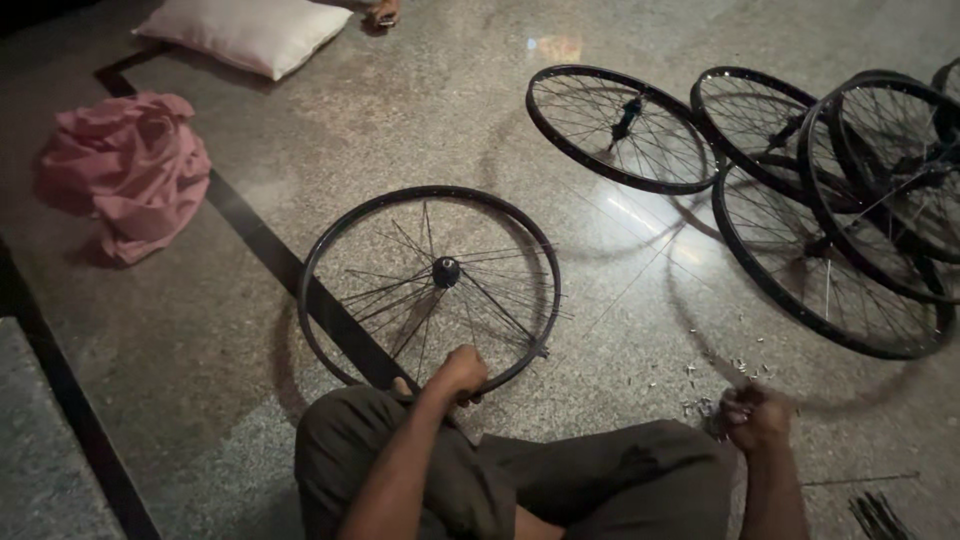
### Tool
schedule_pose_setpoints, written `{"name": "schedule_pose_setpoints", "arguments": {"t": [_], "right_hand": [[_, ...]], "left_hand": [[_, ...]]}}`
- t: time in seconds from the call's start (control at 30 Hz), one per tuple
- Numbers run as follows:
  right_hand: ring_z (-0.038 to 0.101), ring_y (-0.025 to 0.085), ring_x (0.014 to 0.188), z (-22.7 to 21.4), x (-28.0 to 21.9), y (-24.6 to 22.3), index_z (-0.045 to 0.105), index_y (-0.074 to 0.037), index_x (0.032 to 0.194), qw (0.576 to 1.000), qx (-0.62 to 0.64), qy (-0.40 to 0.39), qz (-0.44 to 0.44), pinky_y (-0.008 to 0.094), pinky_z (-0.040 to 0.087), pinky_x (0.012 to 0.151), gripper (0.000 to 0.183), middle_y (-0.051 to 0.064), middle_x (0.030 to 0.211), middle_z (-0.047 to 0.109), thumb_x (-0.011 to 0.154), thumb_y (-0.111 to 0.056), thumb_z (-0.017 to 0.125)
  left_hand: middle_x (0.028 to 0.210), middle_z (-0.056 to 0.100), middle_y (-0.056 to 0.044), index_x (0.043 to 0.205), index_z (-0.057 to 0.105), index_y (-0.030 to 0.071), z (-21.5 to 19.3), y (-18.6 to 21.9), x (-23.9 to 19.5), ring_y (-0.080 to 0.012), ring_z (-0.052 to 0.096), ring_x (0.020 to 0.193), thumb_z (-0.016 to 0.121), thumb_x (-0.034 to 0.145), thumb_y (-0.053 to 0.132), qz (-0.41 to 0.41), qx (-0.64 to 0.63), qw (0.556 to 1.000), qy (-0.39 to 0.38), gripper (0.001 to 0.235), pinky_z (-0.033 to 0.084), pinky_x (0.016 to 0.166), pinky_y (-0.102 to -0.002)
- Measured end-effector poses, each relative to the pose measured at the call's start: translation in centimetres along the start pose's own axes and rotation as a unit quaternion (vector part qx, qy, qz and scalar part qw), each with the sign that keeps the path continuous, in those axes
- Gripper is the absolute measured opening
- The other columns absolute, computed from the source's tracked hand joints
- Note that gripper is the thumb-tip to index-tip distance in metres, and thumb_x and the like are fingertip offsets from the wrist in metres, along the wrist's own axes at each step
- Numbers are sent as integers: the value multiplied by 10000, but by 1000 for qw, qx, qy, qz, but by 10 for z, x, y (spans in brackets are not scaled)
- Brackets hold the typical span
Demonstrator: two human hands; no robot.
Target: The person sits on the floor and laces a bicycle wheel by inserting spokes into the hub and rim. They repeatedly insert spokes, adjust their position, and secure them with nipples. The person also handles a separate rim and a bundle of spokes during the process.
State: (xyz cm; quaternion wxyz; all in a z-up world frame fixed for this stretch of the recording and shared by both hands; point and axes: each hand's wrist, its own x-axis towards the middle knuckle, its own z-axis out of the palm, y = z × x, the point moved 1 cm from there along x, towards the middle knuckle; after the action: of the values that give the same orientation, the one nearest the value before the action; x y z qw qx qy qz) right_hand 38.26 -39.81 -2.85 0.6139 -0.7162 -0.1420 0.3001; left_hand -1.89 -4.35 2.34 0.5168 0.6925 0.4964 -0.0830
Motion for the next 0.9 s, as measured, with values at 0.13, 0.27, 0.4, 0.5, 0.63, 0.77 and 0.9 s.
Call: {"name": "schedule_pose_setpoints", "arguments": {"t": [0.13,0.27,0.4,0.5,0.63,0.77,0.9], "right_hand": [[450,168,645,4,2,-16,531,-68,933,942,306,-51,126,297,356,493,133,52,773,486,1031,-152,497],[536,182,730,19,11,-51,597,-69,1017,963,243,78,81,305,426,592,153,63,838,573,1044,-171,486],[584,216,750,122,-3,-39,656,-35,1000,907,413,-32,78,351,484,658,316,89,878,642,1035,-263,439],[587,203,743,237,-63,-3,628,2,1070,904,383,-73,176,324,506,653,196,91,878,636,977,-116,504],[580,174,710,329,-137,4,629,-47,1135,880,394,-91,248,287,477,587,199,60,840,630,955,-114,575],[602,178,717,350,-161,-12,635,-48,1184,919,296,-42,258,300,505,608,239,77,861,656,947,-74,611],[576,195,656,353,-164,2,608,-44,1161,925,269,-7,270,348,515,579,225,91,810,636,939,-79,627]], "left_hand": [[642,702,-219,783,706,-63,-3,6,-2,-293,662,450,548,909,86,-1,10,1000,-2,251,520,396,-426],[632,699,-237,770,713,-99,-6,9,2,-294,646,429,517,911,65,5,1,1000,-5,292,507,393,-418],[626,713,-209,762,747,-82,-8,11,3,-280,652,428,535,869,62,17,3,999,-30,278,516,400,-395],[619,703,-215,755,731,-79,-11,17,2,-278,648,432,550,881,92,22,-10,1000,-9,278,505,397,-397],[626,691,-218,776,680,-41,-10,14,-2,-283,635,432,561,899,113,23,-44,999,13,231,481,388,-413],[635,694,-204,807,694,-43,-5,15,0,-280,653,451,569,862,56,35,-66,997,23,169,492,382,-411],[634,694,-207,861,673,-30,-4,17,3,-308,680,469,552,878,61,28,-51,997,48,152,506,388,-428]]}}
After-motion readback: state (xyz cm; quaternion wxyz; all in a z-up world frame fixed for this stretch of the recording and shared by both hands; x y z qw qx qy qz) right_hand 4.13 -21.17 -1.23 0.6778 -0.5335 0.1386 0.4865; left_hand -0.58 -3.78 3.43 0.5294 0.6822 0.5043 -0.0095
